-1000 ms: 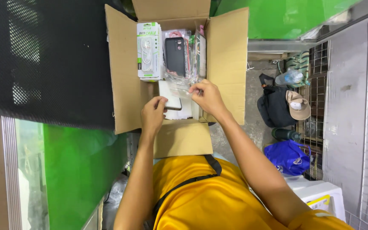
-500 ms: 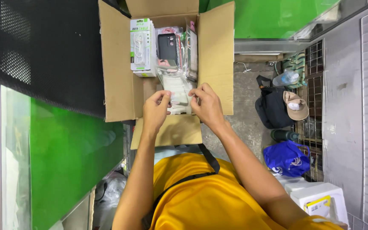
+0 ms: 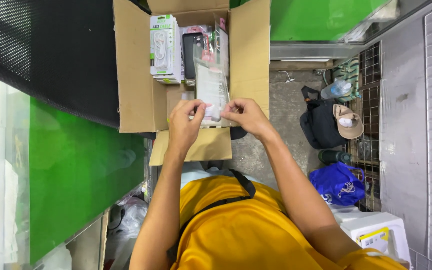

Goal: Unboxing and inspecting various mobile phone accessories, including cases and screen protectors, from a cardboard shipping box.

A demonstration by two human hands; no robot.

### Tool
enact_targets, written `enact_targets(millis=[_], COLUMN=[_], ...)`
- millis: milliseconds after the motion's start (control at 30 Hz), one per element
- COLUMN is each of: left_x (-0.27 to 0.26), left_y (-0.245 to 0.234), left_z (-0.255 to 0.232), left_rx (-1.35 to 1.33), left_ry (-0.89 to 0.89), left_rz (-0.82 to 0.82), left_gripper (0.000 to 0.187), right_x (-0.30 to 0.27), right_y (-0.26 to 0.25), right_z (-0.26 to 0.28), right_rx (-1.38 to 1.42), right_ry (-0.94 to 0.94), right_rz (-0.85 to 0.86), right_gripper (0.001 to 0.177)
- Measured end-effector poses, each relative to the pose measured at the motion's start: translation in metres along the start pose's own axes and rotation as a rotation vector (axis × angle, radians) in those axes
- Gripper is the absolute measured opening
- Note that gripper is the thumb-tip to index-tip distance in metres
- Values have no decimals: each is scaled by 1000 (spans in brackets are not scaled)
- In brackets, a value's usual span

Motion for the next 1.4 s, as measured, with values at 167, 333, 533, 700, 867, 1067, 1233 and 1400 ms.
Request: enact_targets(millis=[167,333,533,700,867,1067,1233,1400], left_x=[-3,-6,-4,-2,-2,-5,-6,0], left_y=[-2,0,3,1,9,20,20,5], left_z=[-8,-9,6,14,33,48,43,60], left_rx=[7,19,12,64,-31,-268,-340,-389], left_ry=[18,47,-5,-203,-244,-364,-445,-508], left_rz=[-18,-41,-69,-8,3,53,70,23], left_gripper=[12,12,12,15,16,17,18,17], right_x=[-5,-5,-11,-20,-29,-35,-40,-48], right_y=[3,4,4,6,9,13,17,10], right_z=[-1,-10,-1,18,29,45,48,54], right_rx=[85,134,133,-65,-106,-177,-182,-121], right_ry=[110,135,14,-169,-234,-244,-257,-296], right_rz=[-14,-26,-39,-99,-113,-119,-115,-144], right_gripper=[17,15,13,12,12,11,11,10])
Point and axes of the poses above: each hand's wrist, its own x-axis towards the middle knuckle, its own y-axis out of the palm, z = x × y, the point moved 6 cm from there along x, towards the middle knuckle, and after that the axes turned 1 degree about z, right-handed, at the moved point
